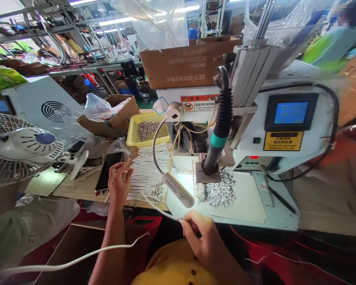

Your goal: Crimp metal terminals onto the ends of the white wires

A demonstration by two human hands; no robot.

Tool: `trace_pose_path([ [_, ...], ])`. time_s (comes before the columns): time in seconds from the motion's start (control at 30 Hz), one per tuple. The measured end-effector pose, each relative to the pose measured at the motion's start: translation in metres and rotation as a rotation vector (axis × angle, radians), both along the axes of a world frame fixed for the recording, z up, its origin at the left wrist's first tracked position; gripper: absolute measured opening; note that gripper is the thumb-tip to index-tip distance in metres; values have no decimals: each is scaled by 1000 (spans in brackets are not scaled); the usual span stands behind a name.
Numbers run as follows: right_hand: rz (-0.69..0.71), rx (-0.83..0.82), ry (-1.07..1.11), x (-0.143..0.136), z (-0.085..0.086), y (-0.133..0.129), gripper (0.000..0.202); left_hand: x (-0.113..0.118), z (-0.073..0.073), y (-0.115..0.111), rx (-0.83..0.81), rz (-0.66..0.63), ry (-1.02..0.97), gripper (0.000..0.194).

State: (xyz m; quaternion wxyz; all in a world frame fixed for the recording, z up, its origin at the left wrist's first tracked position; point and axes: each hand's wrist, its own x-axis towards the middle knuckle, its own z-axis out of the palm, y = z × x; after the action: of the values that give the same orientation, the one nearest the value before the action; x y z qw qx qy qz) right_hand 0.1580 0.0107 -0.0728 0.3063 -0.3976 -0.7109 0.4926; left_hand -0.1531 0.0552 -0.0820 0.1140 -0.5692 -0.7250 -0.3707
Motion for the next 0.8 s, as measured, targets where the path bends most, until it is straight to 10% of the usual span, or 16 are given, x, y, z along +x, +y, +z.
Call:
trace_pose_path([
  [0.1,35,-135,31,0,-1,3,27,14,11,-15,-11,-45,8,33],
  [0.23,54,-275,64,-5,-3,5,31,60,28,-45,-259,-794,26,31],
  [0.3,73,-296,64,-7,-4,5,31,74,31,-55,-389,-945,13,30],
  [0.57,169,-17,-124,6,-5,8,17,21,13,-43,-306,-552,159,24],
  [0.8,263,30,-275,21,-2,0,12,23,3,15,-371,-588,157,18],
])
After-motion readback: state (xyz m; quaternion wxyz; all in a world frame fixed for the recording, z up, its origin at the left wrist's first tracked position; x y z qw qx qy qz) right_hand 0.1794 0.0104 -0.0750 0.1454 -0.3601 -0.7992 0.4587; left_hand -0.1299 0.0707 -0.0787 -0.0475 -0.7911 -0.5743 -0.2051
